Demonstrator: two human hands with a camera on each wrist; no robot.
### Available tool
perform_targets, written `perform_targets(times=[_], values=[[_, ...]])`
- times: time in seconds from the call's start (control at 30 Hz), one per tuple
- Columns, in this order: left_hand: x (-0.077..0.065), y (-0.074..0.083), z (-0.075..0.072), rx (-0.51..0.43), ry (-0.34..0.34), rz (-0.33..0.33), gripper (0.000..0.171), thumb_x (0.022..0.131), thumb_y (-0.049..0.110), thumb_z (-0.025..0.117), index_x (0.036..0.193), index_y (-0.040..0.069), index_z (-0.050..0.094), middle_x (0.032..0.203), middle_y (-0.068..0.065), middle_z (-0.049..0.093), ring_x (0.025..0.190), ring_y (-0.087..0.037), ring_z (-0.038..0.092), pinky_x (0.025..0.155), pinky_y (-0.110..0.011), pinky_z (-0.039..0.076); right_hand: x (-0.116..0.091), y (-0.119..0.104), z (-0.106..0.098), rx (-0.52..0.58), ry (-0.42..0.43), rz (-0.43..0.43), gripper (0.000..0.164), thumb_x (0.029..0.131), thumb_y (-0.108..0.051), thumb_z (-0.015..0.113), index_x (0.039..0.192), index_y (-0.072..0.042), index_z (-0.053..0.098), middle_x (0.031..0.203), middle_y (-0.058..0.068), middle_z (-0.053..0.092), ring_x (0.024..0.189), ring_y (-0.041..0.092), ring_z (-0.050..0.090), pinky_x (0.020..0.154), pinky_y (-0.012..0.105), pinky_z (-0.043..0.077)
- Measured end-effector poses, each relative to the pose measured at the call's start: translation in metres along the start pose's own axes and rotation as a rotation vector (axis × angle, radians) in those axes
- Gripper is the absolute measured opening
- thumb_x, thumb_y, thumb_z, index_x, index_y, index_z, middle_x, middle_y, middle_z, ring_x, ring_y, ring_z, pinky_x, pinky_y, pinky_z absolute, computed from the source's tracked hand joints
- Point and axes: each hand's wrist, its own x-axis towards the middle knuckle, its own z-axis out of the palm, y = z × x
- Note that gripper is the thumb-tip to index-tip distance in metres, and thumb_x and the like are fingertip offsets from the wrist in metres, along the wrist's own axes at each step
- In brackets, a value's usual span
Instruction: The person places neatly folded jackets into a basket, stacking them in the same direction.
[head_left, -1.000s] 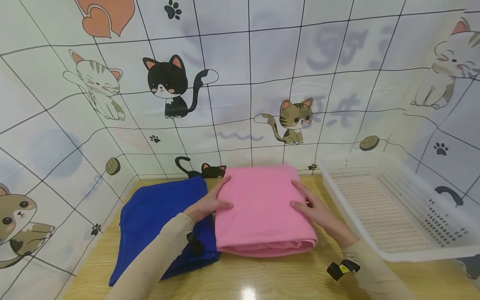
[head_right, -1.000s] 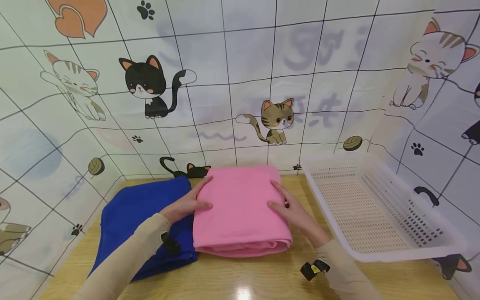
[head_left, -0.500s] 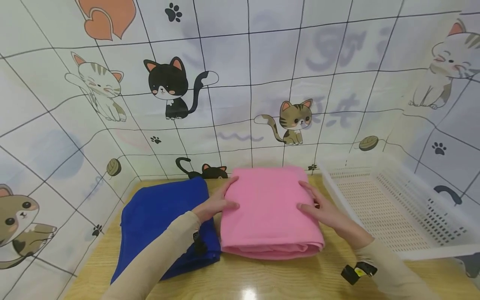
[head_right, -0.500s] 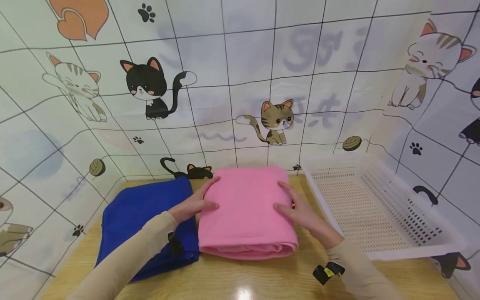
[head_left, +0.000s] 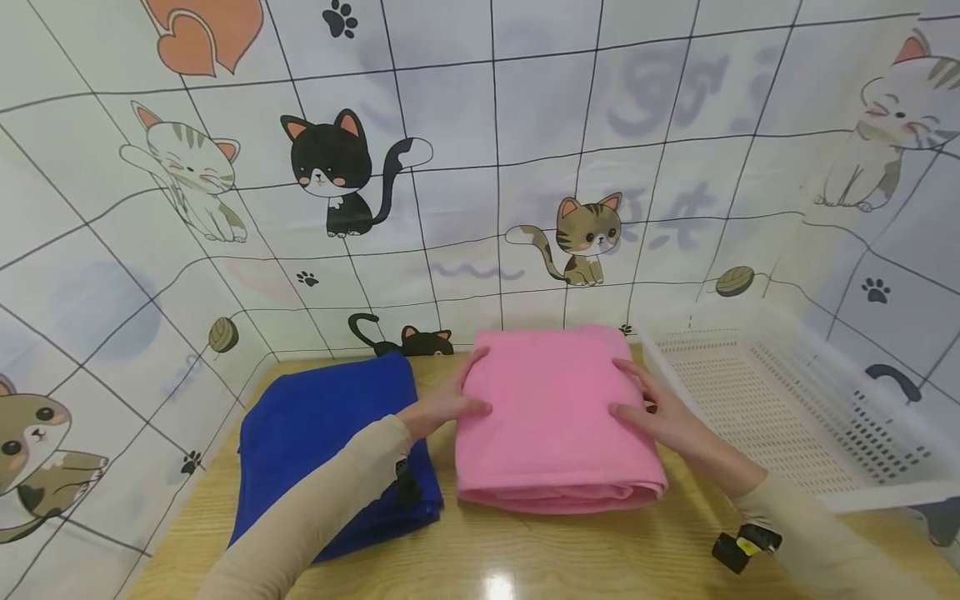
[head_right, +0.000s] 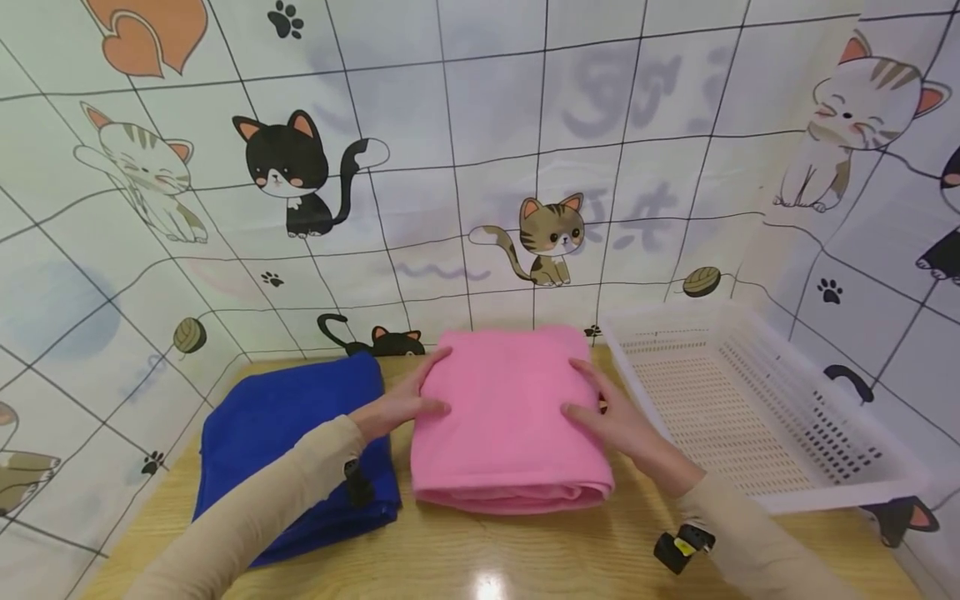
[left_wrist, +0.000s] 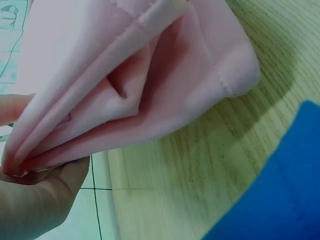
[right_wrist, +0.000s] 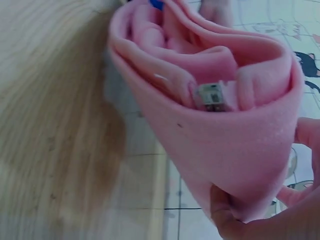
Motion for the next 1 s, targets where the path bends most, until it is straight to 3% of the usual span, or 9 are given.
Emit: perform_targets(times=[0.3,0.53,1.0], values=[[0.003,0.016,0.006,0.032,-0.009,0.024,0.096,0.079,0.002,0.071,0.154,0.033,0.020,0.157,-0.011,0.015,0.135,-0.031,0.030,0.104,-0.047,0.032,-0.006,0.001,-0.010,0.006,0.028,0.061,0.072,0.095,-0.021,0.061,0.154,-0.011,0.021,0.140,0.039,0.033,0.122,0.048,0.042,0.088,0.046,0.044],[0.006,0.027,0.011,0.041,-0.017,0.055,0.092,0.080,0.000,0.070,0.153,0.033,0.023,0.156,-0.011,0.017,0.134,-0.030,0.033,0.105,-0.048,0.031,-0.008,-0.001,-0.024,0.022,0.040,0.073,0.071,0.096,-0.022,0.061,0.155,-0.014,0.020,0.139,0.039,0.034,0.113,0.044,0.051,0.077,0.038,0.050],[0.013,0.049,0.033,0.030,0.001,0.125,0.089,0.083,0.007,0.071,0.152,0.036,0.022,0.155,-0.010,0.021,0.130,-0.029,0.039,0.102,-0.044,0.037,-0.010,0.009,-0.060,-0.056,0.064,0.064,0.069,0.098,-0.030,0.057,0.156,-0.028,0.018,0.146,0.034,0.030,0.121,0.043,0.044,0.084,0.038,0.044]])
